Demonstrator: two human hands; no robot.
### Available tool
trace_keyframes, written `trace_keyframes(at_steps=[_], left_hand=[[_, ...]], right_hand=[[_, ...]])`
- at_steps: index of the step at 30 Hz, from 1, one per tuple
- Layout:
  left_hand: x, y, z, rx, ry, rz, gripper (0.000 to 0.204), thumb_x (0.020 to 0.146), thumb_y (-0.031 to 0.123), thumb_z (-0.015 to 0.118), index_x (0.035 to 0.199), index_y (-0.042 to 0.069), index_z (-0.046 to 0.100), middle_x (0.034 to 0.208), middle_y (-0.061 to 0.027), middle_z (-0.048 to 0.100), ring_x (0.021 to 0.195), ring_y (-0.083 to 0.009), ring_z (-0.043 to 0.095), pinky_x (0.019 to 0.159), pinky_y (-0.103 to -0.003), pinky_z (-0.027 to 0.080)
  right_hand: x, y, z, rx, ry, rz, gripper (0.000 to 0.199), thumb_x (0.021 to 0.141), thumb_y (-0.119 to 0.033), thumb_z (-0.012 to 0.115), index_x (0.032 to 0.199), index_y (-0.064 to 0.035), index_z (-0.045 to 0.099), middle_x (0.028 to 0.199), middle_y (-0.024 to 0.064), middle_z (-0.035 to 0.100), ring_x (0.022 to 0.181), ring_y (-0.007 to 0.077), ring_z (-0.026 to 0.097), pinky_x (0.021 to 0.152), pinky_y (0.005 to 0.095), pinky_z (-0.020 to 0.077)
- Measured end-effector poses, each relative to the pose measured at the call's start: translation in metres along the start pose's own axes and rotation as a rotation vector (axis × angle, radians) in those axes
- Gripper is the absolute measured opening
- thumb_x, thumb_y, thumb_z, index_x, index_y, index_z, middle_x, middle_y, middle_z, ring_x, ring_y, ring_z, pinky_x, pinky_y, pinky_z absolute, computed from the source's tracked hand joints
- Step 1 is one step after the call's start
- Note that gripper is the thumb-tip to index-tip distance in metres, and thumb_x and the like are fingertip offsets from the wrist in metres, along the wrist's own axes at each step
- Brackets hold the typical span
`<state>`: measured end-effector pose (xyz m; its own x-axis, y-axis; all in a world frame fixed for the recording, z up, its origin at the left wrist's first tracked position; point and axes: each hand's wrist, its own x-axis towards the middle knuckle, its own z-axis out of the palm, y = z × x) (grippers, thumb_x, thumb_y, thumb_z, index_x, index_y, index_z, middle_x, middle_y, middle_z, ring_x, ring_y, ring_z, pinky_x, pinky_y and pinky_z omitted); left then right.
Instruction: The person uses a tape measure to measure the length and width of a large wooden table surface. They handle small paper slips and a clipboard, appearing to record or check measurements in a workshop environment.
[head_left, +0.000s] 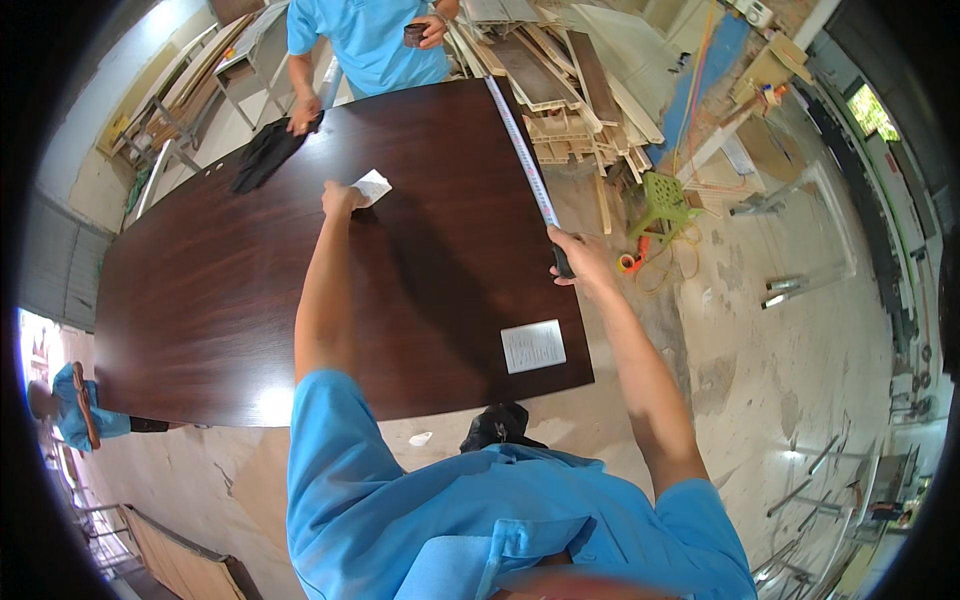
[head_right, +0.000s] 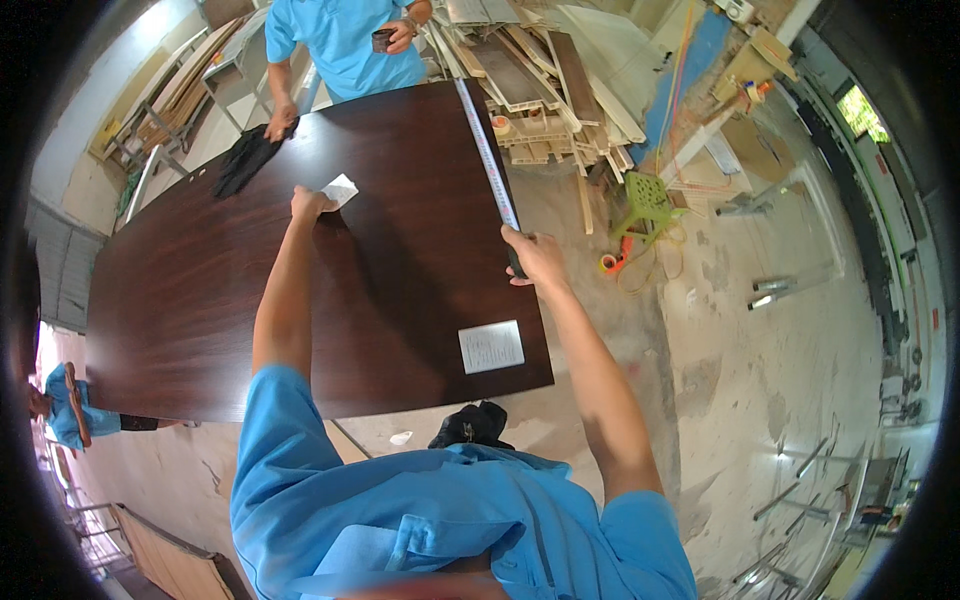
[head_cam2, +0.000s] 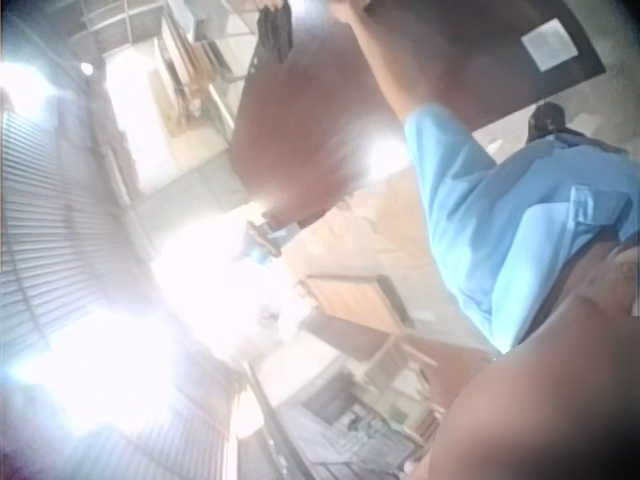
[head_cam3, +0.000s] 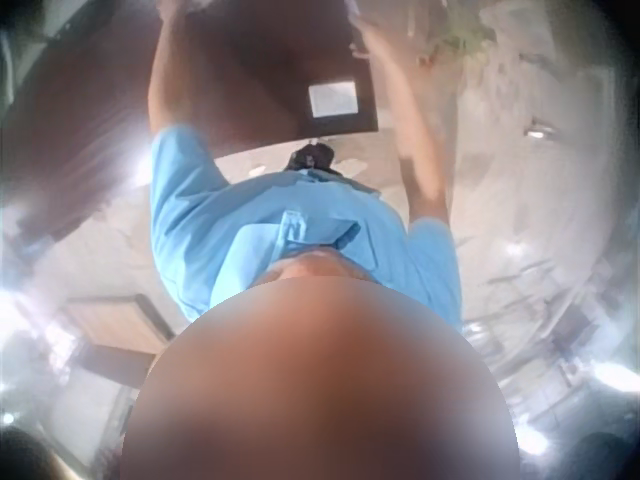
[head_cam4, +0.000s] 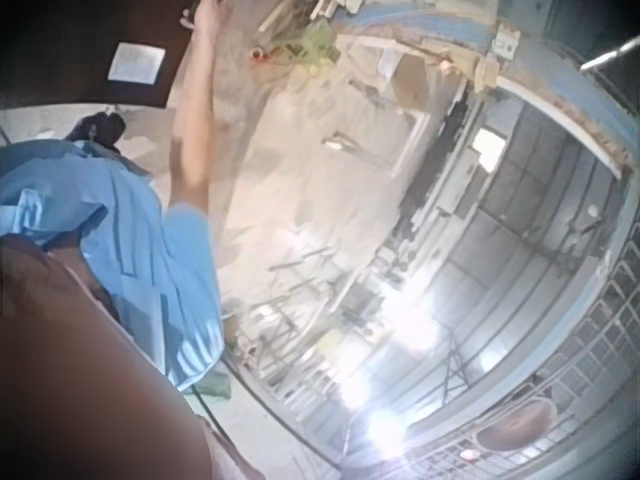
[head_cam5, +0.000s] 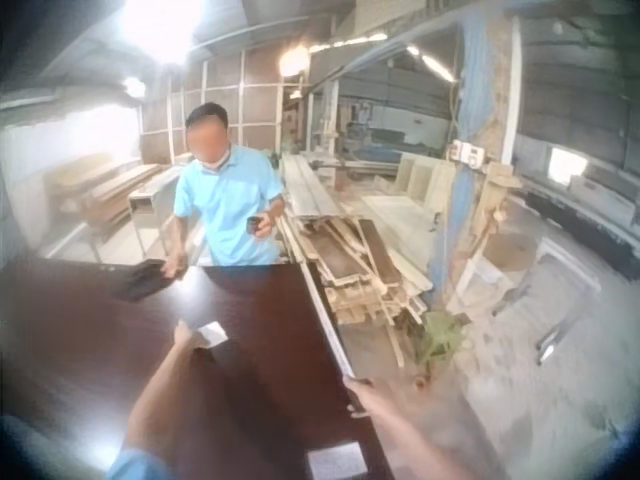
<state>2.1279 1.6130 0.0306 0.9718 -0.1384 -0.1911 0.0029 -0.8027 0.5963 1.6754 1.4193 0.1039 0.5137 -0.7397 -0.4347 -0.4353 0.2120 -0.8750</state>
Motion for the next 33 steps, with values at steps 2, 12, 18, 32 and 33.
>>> trace_keyframes(at_steps=[2, 12, 18, 32, 33], left_hand=[[-0.016, -0.028, -0.003, -0.336, -0.078, 0.091, 0.086, 0.068, 0.023, 0.096, 0.139, -0.002, 0.053, 0.135, -0.027, 0.064, 0.125, -0.0394, 0.064, 0.106, -0.042, 0.05], [-0.093, -0.112, -0.049, -0.002, 0.099, 0.288, 0.081, 0.074, 0.033, 0.088, 0.137, -0.004, 0.053, 0.13, -0.0282, 0.068, 0.121, -0.042, 0.067, 0.105, -0.046, 0.051], [-0.177, -0.091, -0.077, 0.269, 0.493, 0.626, 0.066, 0.084, 0.023, 0.079, 0.142, 0.006, 0.054, 0.126, -0.0231, 0.068, 0.126, -0.0395, 0.061, 0.107, -0.051, 0.048], [-0.336, -0.08, -0.009, -0.011, -0.384, 1.555, 0.027, 0.09, 0.007, 0.066, 0.116, 0.013, 0.072, 0.118, -0.0055, 0.069, 0.11, -0.0309, 0.065, 0.096, -0.047, 0.054], [-0.334, -0.082, -0.012, -0.04, -0.377, 1.563, 0.027, 0.091, 0.008, 0.066, 0.117, 0.012, 0.072, 0.118, -0.0057, 0.069, 0.11, -0.0309, 0.066, 0.096, -0.047, 0.054]], right_hand=[[-0.029, 0.014, 0.002, -0.054, 0.031, -0.055, 0.055, 0.092, -0.053, 0.074, 0.094, 0.0009, 0.065, 0.079, 0.0086, 0.065, 0.064, 0.0178, 0.069, 0.053, 0.0336, 0.0597], [-0.247, 0.145, -0.028, -0.183, 0.145, -0.057, 0.05, 0.092, -0.051, 0.074, 0.092, -0.0008, 0.071, 0.069, 0.0068, 0.065, 0.061, 0.0166, 0.062, 0.054, 0.0338, 0.0482], [-0.338, 0.202, -0.036, -0.402, 0.3, -0.142, 0.045, 0.092, -0.045, 0.074, 0.099, -0.001, 0.071, 0.07, 0.0103, 0.064, 0.066, 0.0211, 0.062, 0.065, 0.0376, 0.0486], [-0.36, 0.216, -0.016, -0.473, 0.421, -0.015, 0.042, 0.091, -0.042, 0.076, 0.11, -0.0053, 0.072, 0.079, 0.0104, 0.064, 0.073, 0.0225, 0.06, 0.069, 0.0375, 0.0485], [-0.358, 0.217, -0.014, -0.488, 0.436, -0.009, 0.043, 0.091, -0.043, 0.076, 0.111, -0.0055, 0.072, 0.079, 0.0105, 0.065, 0.074, 0.0228, 0.061, 0.07, 0.0376, 0.0488]])
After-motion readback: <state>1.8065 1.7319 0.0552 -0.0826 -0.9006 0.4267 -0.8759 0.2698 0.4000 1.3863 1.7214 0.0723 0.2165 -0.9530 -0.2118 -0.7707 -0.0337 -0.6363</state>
